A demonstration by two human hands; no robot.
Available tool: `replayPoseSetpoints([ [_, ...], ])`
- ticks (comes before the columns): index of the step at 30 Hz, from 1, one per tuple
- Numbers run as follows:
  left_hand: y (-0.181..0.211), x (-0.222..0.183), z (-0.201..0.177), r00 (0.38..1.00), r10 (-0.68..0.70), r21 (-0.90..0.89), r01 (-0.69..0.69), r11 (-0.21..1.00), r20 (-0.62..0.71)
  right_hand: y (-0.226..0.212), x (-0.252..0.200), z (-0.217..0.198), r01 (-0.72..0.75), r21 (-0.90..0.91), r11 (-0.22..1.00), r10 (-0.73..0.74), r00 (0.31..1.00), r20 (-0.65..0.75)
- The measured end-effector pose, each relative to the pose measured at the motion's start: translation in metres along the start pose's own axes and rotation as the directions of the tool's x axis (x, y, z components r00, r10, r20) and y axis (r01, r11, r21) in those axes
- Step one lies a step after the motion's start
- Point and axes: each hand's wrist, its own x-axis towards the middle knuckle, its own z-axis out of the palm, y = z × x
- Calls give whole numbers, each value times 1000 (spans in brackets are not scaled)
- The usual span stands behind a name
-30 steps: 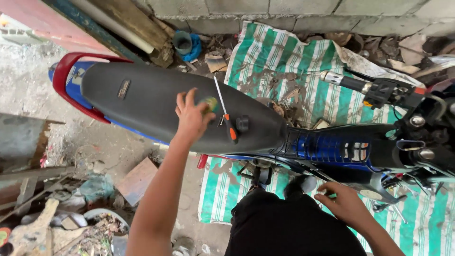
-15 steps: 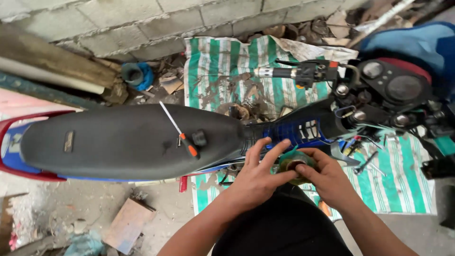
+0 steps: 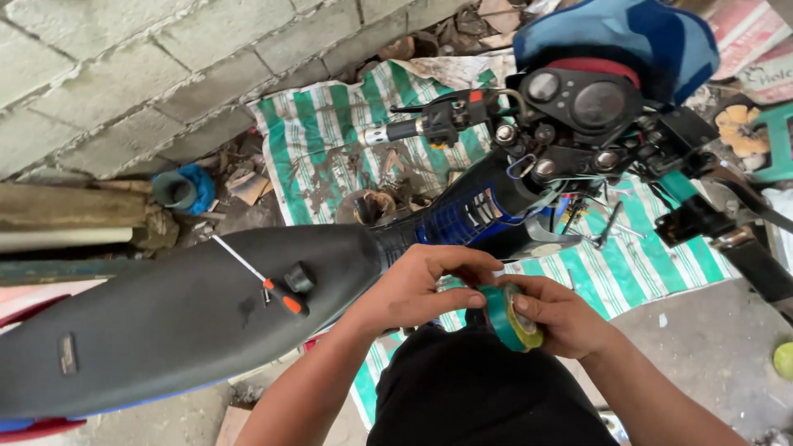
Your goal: Applying green adhesive tape to the handlebar and controls of a motorcycle for repair or modification.
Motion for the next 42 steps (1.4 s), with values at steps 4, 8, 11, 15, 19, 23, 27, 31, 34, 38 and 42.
replayPoseSetpoints([
  [4,8,17,11,995,-88,67,91,994,-50,-22,-1,24,25,47,999,-27,998,54],
  [8,-7,31,12,952,-236,86,256,963,-196,-2,2,7,287,119,950,-294,955,41],
  [11,17,49,21,828,-488,84,526,846,-276,-36,-16,23,291,-398,870,-300,953,40],
  [15,25,65,33,806,-515,169,573,802,-292,-26,-35,9,180,-490,853,-268,957,-114],
  [19,9,79,38,879,-400,269,464,844,-259,-7,-38,-26,214,-625,751,-444,864,-237],
  [23,21,106,38,806,-547,262,591,763,-224,-45,-40,3,158,-853,497,-473,874,-114],
  [27,6,124,42,786,-598,236,617,750,-154,-59,-50,1,201,-885,419,-537,841,-63],
  [31,4,142,46,844,-533,408,506,760,-53,-60,-75,-11,234,-892,387,-568,822,-31],
  [34,4,146,38,896,-443,517,385,765,-13,-49,-91,-39,80,-964,253,-552,831,-76],
  [38,-8,148,15,909,-409,520,386,762,-77,-51,-117,-46,65,-928,366,-489,862,-132],
  [42,-19,142,12,854,-503,365,514,776,-134,-69,-110,-22,385,-748,540,-584,812,-3],
])
